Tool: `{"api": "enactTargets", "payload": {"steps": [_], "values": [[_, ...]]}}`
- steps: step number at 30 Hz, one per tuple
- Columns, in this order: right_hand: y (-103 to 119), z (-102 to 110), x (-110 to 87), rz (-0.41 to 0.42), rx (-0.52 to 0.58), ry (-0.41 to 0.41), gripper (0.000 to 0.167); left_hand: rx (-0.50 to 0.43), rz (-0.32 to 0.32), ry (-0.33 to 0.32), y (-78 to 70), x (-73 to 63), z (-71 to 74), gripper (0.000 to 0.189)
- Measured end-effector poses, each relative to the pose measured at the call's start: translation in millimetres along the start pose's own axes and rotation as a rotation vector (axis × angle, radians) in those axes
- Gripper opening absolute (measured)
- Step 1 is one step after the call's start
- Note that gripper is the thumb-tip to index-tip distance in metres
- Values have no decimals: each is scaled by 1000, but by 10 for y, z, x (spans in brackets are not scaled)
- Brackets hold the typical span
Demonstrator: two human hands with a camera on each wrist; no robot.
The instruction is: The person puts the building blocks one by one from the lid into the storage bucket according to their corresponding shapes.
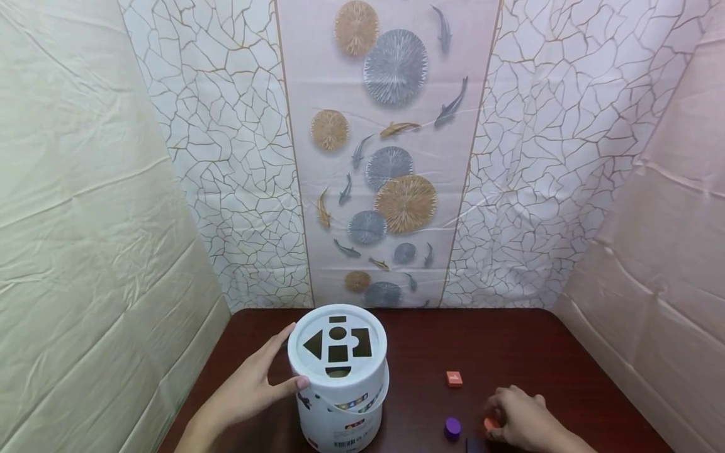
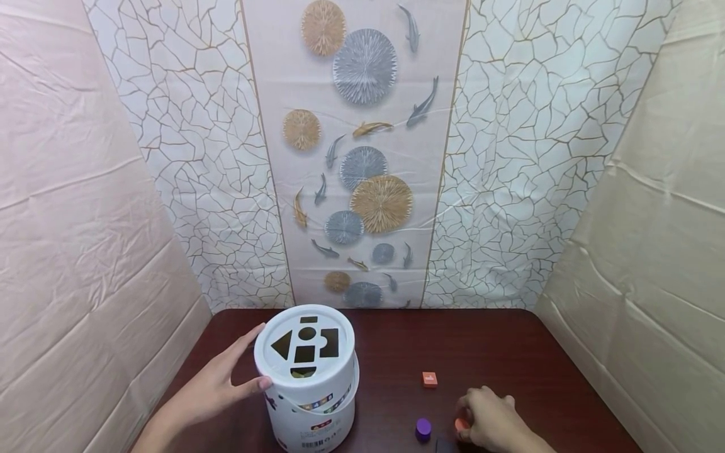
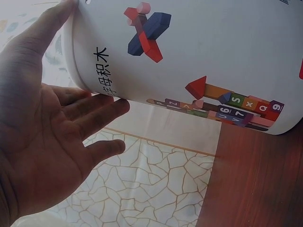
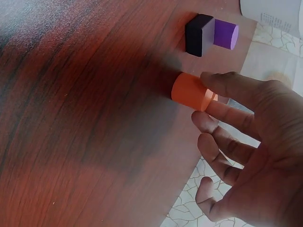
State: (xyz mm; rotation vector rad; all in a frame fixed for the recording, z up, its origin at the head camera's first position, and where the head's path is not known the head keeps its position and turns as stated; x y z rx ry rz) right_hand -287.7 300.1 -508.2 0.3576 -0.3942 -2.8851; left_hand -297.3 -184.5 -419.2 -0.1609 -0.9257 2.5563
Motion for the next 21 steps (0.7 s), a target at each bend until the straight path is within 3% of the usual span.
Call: {"api": "enactTargets", "payload": {"steps": [7,12,21], "values": [[8,19,15,3,16,23,25,-23,19,4,6,3,7,113],[20,75,33,3,72,54,20,-13,-10,-1,-6,-1,4,111],[218,346,-52,115,0,-71,22,-21,-7,-10,12,-9,9,112]]}}
Point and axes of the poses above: each hand's wrist, its own x-axis towards the middle knuckle, its own z-axis out of the back of the hand, y = z × x, the point moved 9 cm from there along x, towards the middle knuckle, and after that the axes turned 12 degrees about y, right-handed, at the moved point
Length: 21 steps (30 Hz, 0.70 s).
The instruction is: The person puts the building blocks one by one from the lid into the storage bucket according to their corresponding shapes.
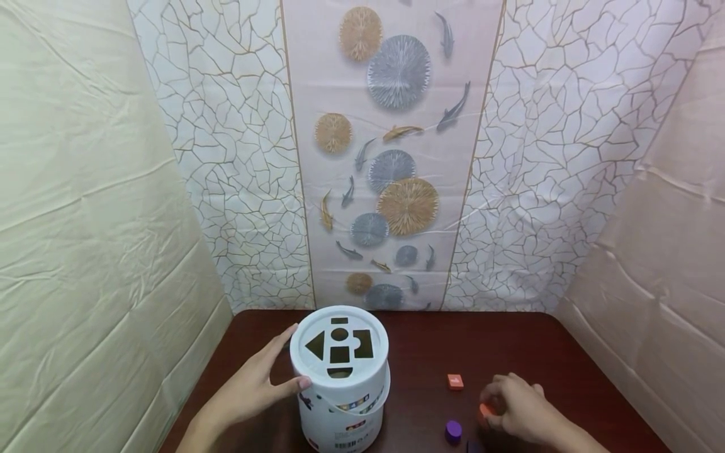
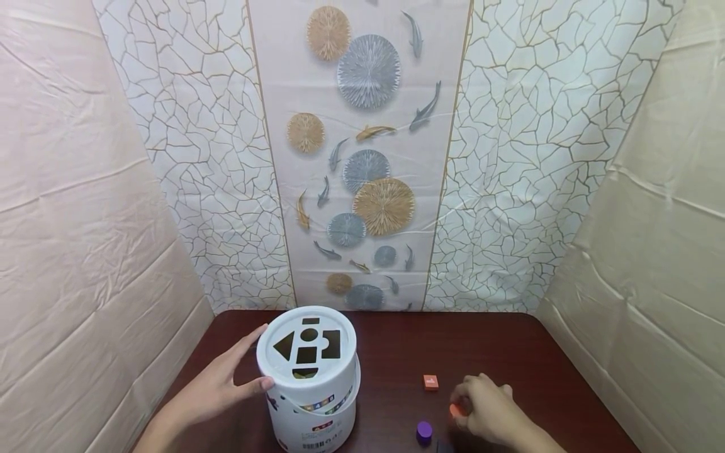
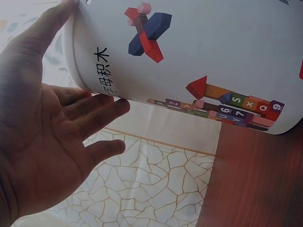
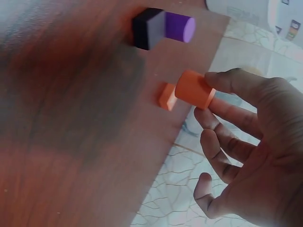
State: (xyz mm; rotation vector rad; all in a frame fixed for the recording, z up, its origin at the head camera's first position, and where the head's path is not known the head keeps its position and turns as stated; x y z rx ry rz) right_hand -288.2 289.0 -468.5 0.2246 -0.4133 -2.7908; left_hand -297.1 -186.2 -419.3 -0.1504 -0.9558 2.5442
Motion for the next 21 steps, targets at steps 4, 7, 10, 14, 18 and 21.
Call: {"api": "enactTargets", "payload": {"steps": [4,7,10,14,18,21], "values": [[99,109,-20,35,13,-15,20,0,8,5,11,5,-13,112],[170,179,-35,62,18,-27,21,-2,15,12,17,6,-24,112],[239,240,-52,92,8,-53,20,-5,19,14,19,4,-26,112],[327,309,-72,132,-3,-84,17,-1,18,11,9,0,-16,112],[378,364,-68,151,2,-86,17,7,17,8,0,0,-9,112],[416,409,-58,165,-6,-85,19,11,14,8,-8,5,-7,111]]}}
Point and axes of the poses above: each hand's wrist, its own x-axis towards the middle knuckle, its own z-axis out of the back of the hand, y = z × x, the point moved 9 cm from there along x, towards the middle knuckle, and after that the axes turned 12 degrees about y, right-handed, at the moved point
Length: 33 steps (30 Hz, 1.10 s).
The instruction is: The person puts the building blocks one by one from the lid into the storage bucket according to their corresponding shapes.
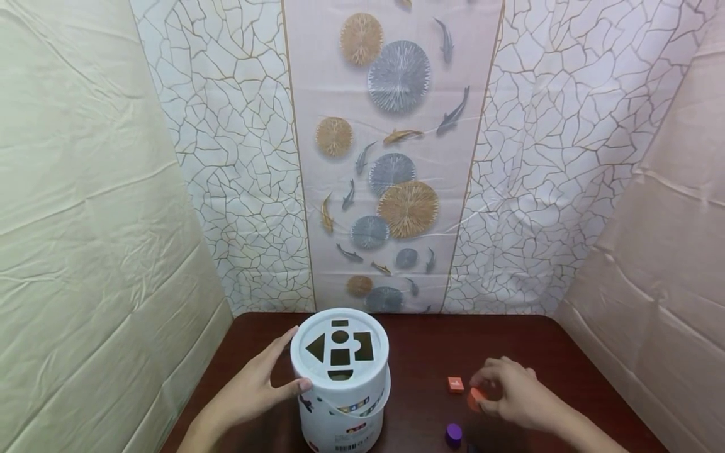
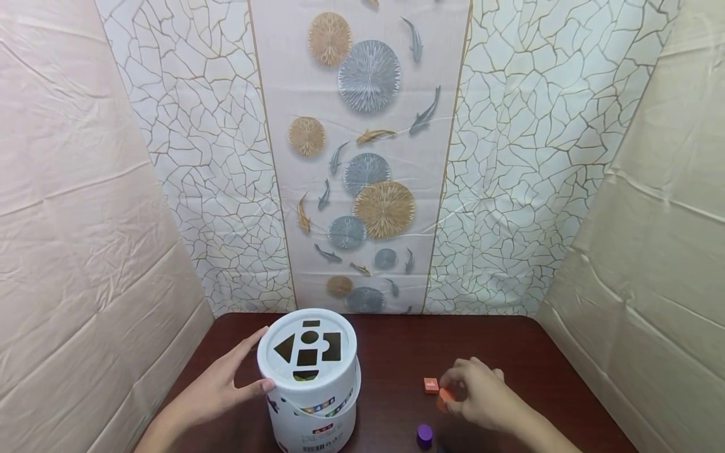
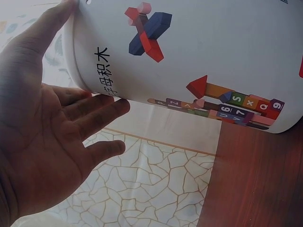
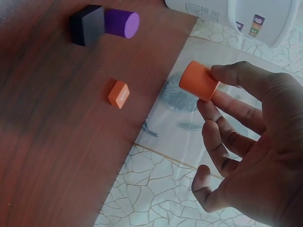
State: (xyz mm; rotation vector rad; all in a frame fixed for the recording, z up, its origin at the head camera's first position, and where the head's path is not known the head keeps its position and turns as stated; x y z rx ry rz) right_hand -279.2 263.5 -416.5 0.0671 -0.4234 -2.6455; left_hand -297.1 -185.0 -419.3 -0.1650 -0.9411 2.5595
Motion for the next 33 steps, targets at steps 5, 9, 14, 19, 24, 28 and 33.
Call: {"api": "enactTargets", "payload": {"steps": [5,9,14,19,24,28,33], "values": [[115,69,9,59,-13,-39,21,1,-4,3,-2,2,-3,111],[250,156,21,118,-16,-90,19,10,-22,-3,-21,-3,-3,110],[394,274,70,169,-20,-132,19,19,-51,-14,-62,-15,17,108],[543,351,110,241,-10,-142,21,11,-57,-11,-91,-31,37,107],[688,444,141,310,-15,-173,22,-2,-27,0,-65,-13,26,108],[800,509,175,366,17,-185,23,-14,-9,5,-38,0,11,110],[922,577,242,398,53,-186,24,-20,4,6,-19,-1,3,111]]}}
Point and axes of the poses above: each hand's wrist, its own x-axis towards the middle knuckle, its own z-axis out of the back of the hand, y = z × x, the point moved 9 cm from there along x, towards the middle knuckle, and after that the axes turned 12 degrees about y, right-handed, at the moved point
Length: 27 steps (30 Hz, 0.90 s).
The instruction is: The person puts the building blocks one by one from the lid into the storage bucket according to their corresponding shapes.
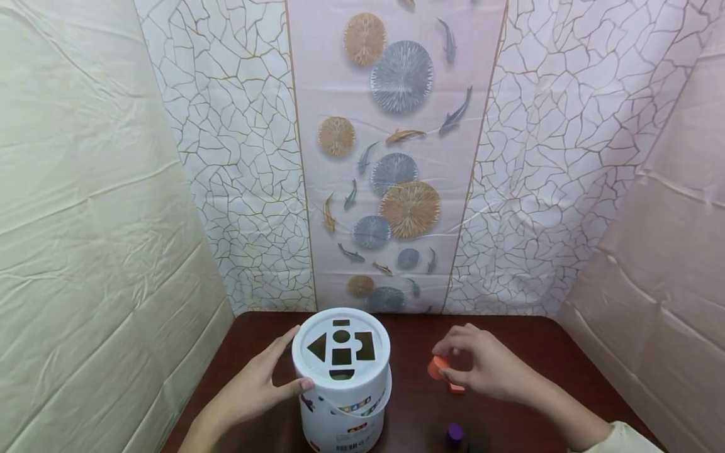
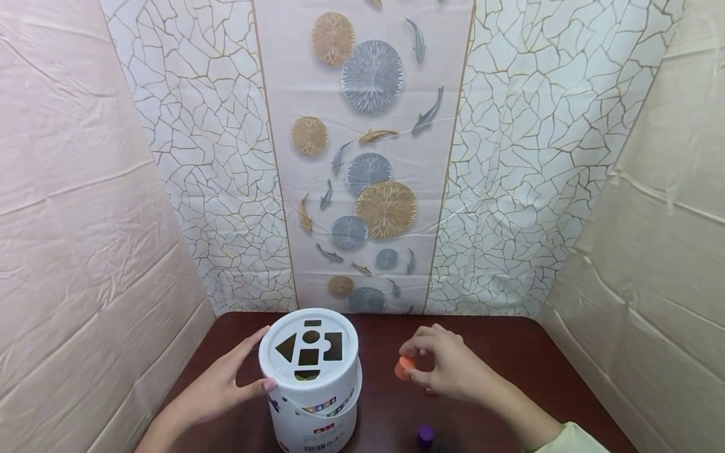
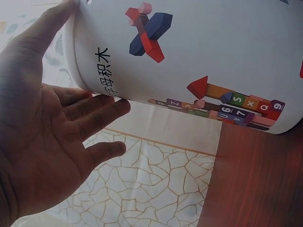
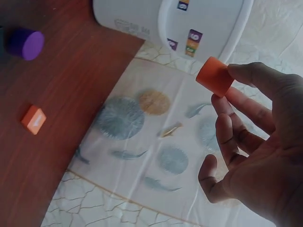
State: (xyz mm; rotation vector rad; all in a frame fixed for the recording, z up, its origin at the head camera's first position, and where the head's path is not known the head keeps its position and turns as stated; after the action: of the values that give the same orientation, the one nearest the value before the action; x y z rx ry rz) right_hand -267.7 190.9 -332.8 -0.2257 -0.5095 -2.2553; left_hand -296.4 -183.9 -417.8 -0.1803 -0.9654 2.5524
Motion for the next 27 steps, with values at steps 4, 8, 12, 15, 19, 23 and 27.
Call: {"api": "enactTargets", "payload": {"steps": [4,8,12,15,19,23,27], "values": [[54,10,98,-1,27,8,26,9,-18,1,-22,-7,0,110],[100,14,198,-7,37,16,27,12,-27,4,-38,-19,-1,109],[163,24,315,-3,36,20,25,2,-25,4,-48,-20,12,109],[226,16,404,9,35,12,24,-3,-20,4,-34,-22,9,110],[285,-10,520,25,45,-8,23,-3,-9,-1,-5,-22,10,111],[311,-55,642,35,64,-18,21,-7,1,-1,27,-10,6,112],[329,-83,765,38,90,-13,22,-9,-8,2,29,20,15,112]]}}
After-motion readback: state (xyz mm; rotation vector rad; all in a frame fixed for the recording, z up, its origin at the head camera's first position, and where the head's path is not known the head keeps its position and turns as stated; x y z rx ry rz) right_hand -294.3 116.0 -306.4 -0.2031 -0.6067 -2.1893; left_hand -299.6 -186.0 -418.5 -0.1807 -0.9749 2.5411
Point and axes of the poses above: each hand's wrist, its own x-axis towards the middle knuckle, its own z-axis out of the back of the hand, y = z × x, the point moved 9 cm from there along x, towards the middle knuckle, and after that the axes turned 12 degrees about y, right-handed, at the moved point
